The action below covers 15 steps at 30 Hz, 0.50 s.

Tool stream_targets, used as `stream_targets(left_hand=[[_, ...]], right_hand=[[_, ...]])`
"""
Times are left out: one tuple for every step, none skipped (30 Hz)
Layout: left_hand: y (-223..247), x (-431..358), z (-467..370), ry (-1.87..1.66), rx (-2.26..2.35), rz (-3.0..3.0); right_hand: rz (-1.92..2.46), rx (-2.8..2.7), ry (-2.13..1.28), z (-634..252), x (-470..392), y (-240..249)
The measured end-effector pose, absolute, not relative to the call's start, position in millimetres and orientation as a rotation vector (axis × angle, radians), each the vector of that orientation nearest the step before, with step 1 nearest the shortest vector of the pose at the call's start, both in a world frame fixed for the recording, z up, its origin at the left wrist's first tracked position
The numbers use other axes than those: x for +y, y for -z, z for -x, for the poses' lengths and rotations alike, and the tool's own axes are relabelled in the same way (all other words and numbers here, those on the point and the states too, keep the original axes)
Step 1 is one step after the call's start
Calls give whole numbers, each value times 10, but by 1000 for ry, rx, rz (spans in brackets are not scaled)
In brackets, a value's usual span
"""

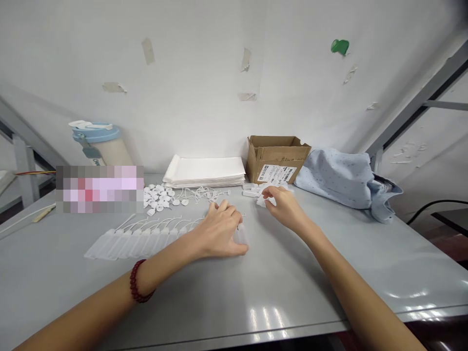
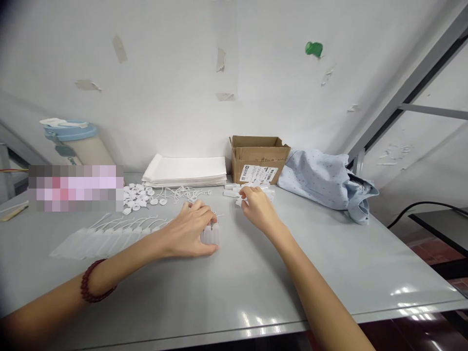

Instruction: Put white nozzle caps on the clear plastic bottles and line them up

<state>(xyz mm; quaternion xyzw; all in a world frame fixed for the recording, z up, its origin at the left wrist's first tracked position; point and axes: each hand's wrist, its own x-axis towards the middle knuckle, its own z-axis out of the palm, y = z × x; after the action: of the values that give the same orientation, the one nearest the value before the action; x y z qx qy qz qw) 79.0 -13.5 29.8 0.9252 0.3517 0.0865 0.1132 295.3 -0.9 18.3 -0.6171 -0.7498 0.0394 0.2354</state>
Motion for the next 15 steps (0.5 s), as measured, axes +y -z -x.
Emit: stream_targets(left_hand=[[-300, -131, -787, -247, 1027, -2715], [-302, -128, -782, -244, 1027, -2716], [-303, -127, -777, -240, 1027, -2719], [-303, -128, -770, -238, 1029, -2721], [-304, -130, -763, -236, 1030, -2723], [-308, -134, -756, -234, 1031, -2725], [-314, -137, -748, -230, 1031, -2728], [-323, -141, -741, -227, 1031, -2729], [-337, -142, -734, -226, 1031, -2727], [-354, -139, -726, -230, 1034, -2720], [-373, -130, -716, -241, 1041, -2708], [-392, -114, -704, -263, 1062, -2690], [-409, -88, -687, -295, 1101, -2666], [-421, -51, -664, -333, 1155, -2639], [-426, -4, -636, -373, 1218, -2612]], right_hand=[[1699, -2060, -109, -2953, -10, -187], [1705, -2064, -110, -2953, -11, -192], [1710, -2068, -111, -2953, -12, -195], [1715, -2072, -112, -2953, -13, -199], [1720, -2075, -113, -2952, -13, -201], [1726, -2078, -115, -2952, -14, -202], [1731, -2081, -118, -2951, -14, -204], [1738, -2084, -120, -2950, -15, -205], [1744, -2087, -123, -2950, -16, -207], [1752, -2089, -126, -2949, -17, -209], [1760, -2091, -128, -2949, -19, -211], [1767, -2094, -129, -2949, -21, -213], [1774, -2097, -129, -2950, -24, -215], [1780, -2101, -130, -2952, -26, -216], [1787, -2105, -130, -2954, -29, -217]])
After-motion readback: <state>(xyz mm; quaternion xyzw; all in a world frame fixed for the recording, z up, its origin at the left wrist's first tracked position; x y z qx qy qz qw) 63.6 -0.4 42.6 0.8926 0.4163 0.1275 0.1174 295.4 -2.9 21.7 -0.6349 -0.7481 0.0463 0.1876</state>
